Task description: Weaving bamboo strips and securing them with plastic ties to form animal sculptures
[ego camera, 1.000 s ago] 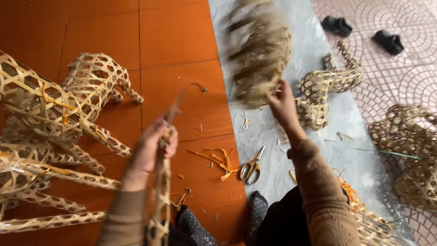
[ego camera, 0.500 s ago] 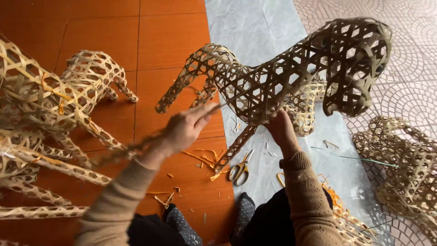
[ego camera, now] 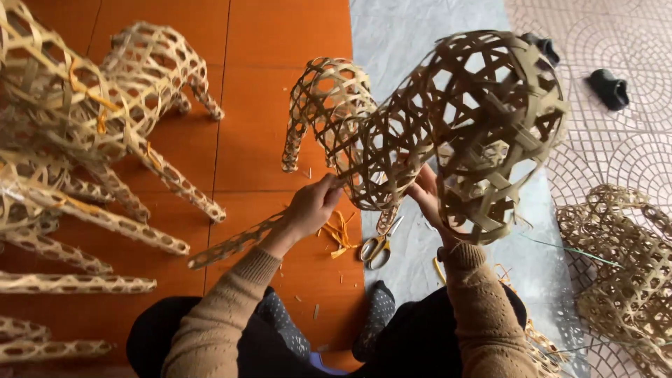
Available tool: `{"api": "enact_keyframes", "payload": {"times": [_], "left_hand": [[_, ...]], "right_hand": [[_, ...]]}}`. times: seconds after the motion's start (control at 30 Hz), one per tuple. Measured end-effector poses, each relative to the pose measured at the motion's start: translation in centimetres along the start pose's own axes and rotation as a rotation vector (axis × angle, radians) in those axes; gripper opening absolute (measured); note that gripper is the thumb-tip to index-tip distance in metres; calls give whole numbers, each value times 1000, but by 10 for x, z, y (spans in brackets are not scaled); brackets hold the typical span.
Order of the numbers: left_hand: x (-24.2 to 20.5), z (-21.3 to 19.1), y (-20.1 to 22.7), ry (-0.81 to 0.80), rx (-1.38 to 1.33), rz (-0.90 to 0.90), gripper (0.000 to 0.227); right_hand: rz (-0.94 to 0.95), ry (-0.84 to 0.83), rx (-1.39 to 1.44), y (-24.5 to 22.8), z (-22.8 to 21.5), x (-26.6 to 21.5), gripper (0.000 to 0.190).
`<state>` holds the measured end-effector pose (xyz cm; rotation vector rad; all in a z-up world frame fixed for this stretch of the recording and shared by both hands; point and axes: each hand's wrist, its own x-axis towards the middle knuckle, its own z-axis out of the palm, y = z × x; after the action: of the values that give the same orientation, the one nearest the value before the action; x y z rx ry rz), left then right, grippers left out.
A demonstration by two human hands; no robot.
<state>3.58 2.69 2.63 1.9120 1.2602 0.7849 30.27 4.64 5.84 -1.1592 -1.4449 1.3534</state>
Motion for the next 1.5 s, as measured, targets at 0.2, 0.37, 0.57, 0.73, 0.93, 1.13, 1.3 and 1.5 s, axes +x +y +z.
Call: {"api": "enact_keyframes", "payload": {"times": [0.2, 0.37, 0.57, 0.73, 0.93, 1.13, 1.3, 1.5], "left_hand": [[9, 35, -37, 132, -527, 42, 16], [-4, 51, -71, 59, -449, -148, 35], [0, 7, -27, -82, -98, -373, 43], [15, 23, -57, 48, 92, 98, 30], [18, 41, -72, 338, -56, 222, 33], [21, 65, -88, 724, 91, 62, 22], [14, 81, -81, 634, -40, 58, 31], [14, 77, -98, 497, -118, 106, 36]], "right_hand": [[-10, 9, 37, -35, 29, -6, 74], [4, 12, 5, -15, 29, -7, 68], [-25, 41, -46, 16, 14, 9, 59], [-43, 44, -93, 58, -9, 14, 51], [-21, 175, -14, 176, -58, 20, 41], [23, 167, 55, 69, -2, 14, 16], [62, 56, 13, 17, 28, 12, 50], [100, 58, -38, 12, 27, 15, 52]]}}
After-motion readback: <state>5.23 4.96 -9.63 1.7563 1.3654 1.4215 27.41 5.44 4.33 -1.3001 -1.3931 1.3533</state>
